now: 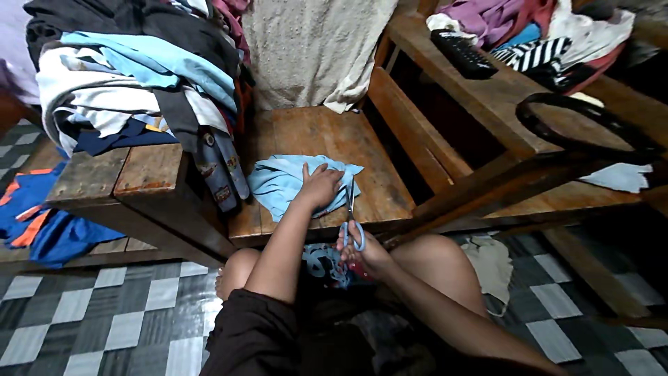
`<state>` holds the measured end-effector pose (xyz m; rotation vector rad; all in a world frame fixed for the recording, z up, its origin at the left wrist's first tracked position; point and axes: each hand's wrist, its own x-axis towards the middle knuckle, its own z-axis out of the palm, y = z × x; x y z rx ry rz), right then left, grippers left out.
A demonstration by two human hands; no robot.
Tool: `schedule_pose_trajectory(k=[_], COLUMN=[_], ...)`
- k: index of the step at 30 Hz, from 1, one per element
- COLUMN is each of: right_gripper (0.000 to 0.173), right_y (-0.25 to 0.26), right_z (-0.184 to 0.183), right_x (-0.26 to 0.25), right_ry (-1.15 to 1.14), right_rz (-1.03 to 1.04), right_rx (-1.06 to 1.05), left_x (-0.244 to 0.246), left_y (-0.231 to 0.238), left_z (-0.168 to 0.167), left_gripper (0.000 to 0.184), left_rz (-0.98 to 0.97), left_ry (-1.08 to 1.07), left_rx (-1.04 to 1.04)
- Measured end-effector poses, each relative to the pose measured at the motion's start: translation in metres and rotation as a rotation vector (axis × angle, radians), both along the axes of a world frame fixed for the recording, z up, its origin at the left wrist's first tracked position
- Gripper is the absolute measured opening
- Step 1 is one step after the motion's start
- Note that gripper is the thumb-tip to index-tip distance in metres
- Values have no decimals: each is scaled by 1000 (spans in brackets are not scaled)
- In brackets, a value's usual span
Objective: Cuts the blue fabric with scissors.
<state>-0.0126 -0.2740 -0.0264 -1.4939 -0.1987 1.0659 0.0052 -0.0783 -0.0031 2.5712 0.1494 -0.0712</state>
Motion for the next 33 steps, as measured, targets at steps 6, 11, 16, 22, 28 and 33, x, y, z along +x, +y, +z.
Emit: schedule_pose_trajectory(k=[6, 11, 16, 22, 28, 33], right_gripper=[36, 38, 36, 35, 35, 36], right_y=[-2, 3, 15, 23, 25, 23], right_z=[8, 10, 15, 20, 21, 26], right_x=[-1, 4, 10, 19, 25, 23], right_ry=[-97, -125, -154, -211, -248, -254], right_rz=[16, 43, 59, 67, 71, 107], right_rx=[92, 144, 139, 107, 73, 23], left_x=[-7, -13, -16, -24, -29, -30], left_y=[5, 8, 8, 12, 14, 16], left_z=[12, 21, 21, 27, 31, 31], left_gripper=[31, 21, 24, 22, 23, 23], left_rz=[52, 120, 237, 194, 196, 197], left_ry=[-178, -225, -209, -171, -155, -140], left_rx=[-311, -458, -620, -618, -604, -594])
